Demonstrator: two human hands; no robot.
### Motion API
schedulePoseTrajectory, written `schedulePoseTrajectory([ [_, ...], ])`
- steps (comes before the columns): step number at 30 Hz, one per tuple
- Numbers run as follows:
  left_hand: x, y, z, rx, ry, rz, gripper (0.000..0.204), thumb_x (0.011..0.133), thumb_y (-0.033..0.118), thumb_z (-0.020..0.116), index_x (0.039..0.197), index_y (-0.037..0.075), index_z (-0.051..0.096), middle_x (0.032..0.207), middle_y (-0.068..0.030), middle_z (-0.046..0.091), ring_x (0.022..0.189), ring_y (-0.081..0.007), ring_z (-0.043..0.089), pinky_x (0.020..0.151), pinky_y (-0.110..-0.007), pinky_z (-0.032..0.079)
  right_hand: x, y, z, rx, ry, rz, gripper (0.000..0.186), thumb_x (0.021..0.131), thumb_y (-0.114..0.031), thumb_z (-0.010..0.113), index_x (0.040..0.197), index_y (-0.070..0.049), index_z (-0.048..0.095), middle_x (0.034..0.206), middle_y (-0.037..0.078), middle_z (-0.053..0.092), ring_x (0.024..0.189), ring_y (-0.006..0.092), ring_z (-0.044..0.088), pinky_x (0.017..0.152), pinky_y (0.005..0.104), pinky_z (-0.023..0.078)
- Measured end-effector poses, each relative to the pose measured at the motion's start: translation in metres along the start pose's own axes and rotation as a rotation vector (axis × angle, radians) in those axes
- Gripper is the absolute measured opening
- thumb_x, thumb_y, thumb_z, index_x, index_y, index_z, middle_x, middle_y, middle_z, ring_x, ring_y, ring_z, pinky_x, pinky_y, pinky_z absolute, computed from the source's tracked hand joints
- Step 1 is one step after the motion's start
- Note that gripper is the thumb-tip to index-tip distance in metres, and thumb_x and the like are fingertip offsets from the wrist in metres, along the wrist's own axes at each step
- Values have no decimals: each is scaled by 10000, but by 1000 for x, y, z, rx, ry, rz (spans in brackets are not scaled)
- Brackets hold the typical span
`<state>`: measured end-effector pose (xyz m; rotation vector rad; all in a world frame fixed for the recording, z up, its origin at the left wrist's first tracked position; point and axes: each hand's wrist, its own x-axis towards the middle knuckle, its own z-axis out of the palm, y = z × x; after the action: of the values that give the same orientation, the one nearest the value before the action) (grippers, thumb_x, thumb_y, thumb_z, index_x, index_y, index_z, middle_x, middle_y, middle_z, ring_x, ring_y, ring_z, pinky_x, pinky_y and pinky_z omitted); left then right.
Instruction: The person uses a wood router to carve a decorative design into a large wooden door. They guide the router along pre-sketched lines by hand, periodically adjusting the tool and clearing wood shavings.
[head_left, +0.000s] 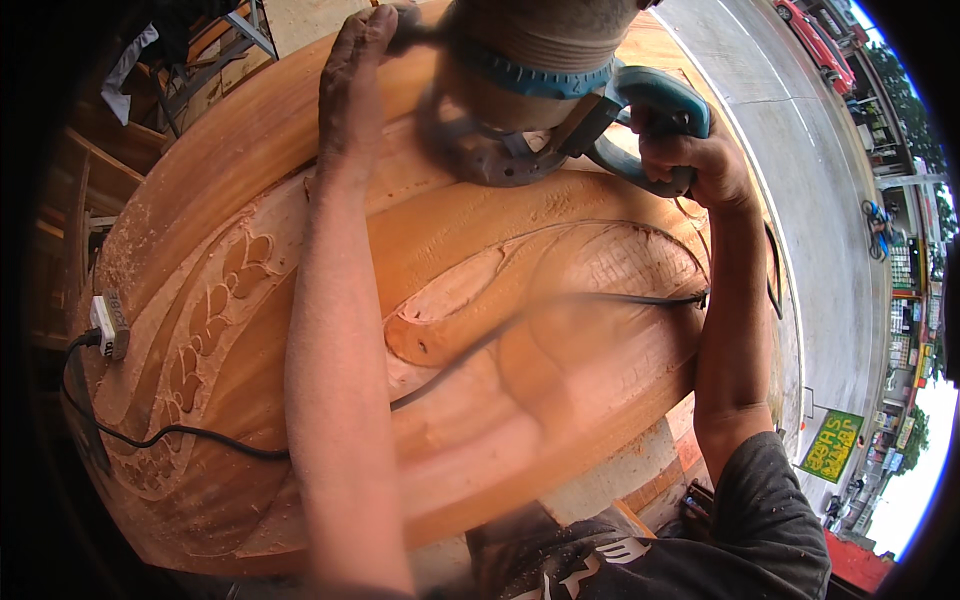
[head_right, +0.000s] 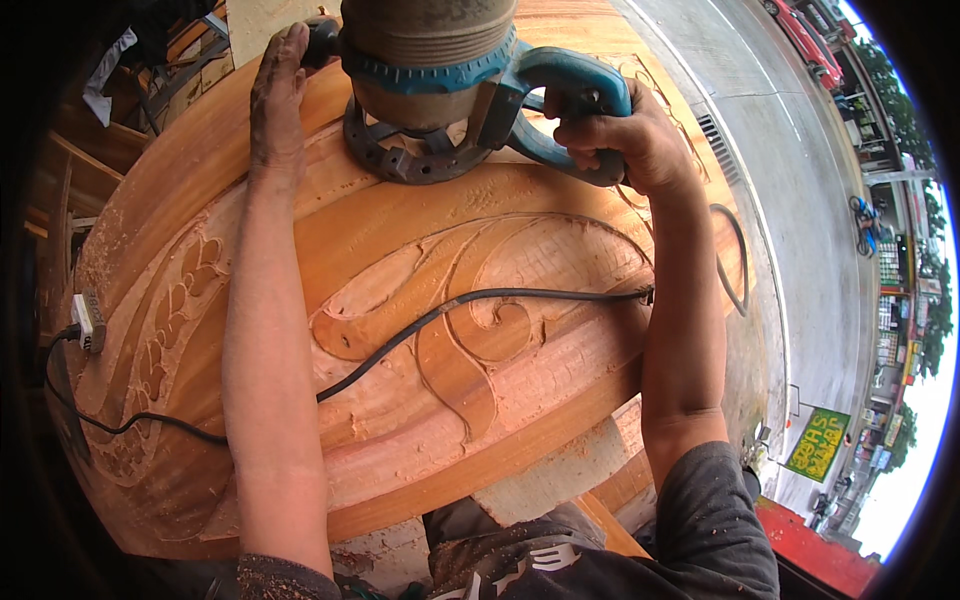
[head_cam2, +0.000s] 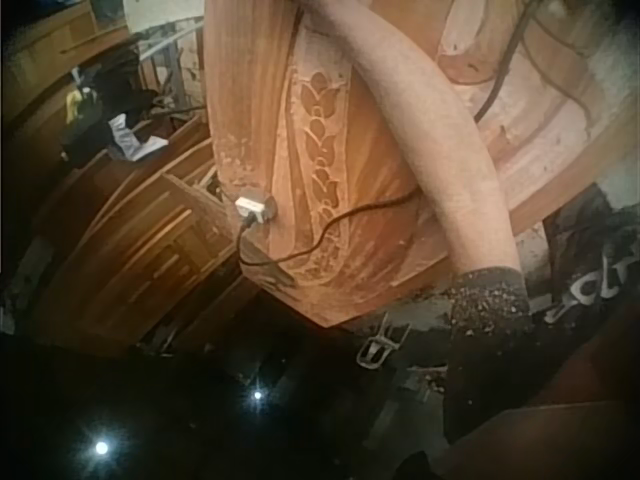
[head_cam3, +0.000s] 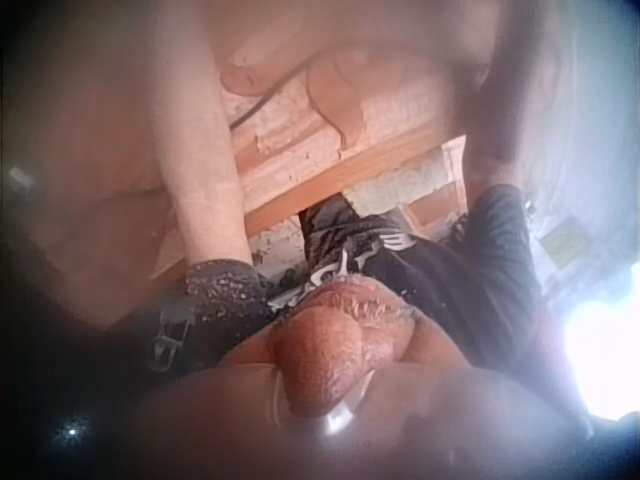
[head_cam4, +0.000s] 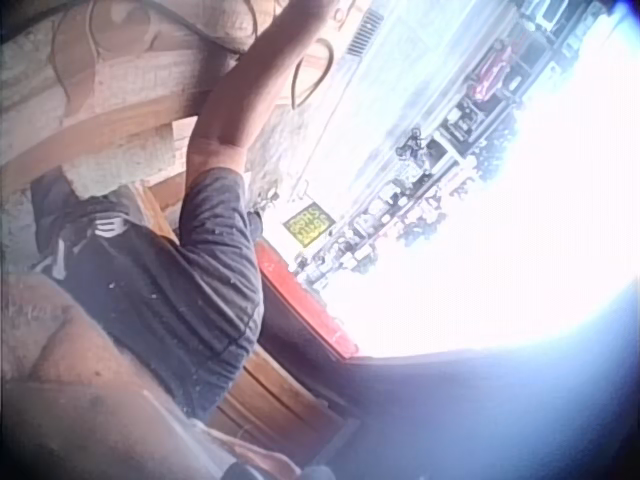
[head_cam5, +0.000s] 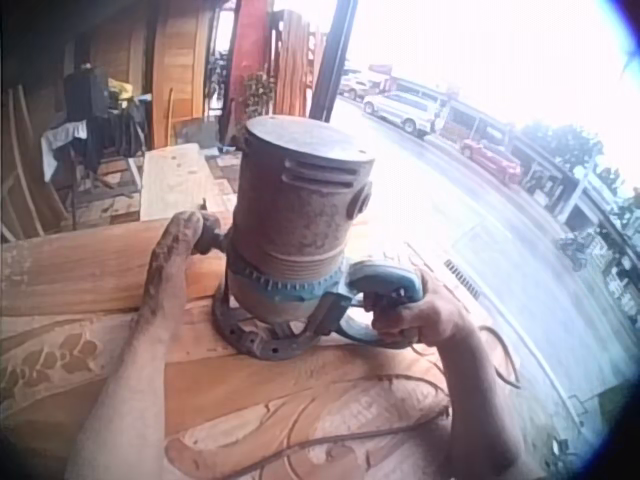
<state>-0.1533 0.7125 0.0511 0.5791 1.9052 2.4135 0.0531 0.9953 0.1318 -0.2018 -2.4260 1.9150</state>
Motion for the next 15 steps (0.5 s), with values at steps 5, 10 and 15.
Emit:
schedulePoseTrajectory([
  [5, 0, -1, -1, -9, -60, 23, 511, 1077, 449, 514, 1443, 94, 551, 1408, -13, 602, 1307, -122, 545, 1190, -350, 307, -1, -1, -1, 0, -4, 5, 312, 702, -154, 749, 979, -16, 716, 618, 28, 595, 539, 106, 532, 532, 262, 391],
  [10, 0, 4, 2, 13, -75, 55, 439, 1061, 475, 552, 1302, 119, 639, 1270, 15, 645, 1229, -95, 569, 1146, -344, 352, -3, -3, 0, -3, 7, 4, 313, 700, -149, 747, 975, -5, 708, 627, 28, 594, 546, 107, 532, 527, 263, 390],
  [15, -10, 17, 13, 51, -80, 77, 577, 1052, 558, 507, 1394, 102, 598, 1257, -17, 653, 1135, -125, 610, 1020, -310, 446, -3, 2, -3, 24, 12, -10, 326, 705, -145, 744, 990, 8, 698, 633, 31, 590, 548, 107, 531, 522, 265, 389],
])
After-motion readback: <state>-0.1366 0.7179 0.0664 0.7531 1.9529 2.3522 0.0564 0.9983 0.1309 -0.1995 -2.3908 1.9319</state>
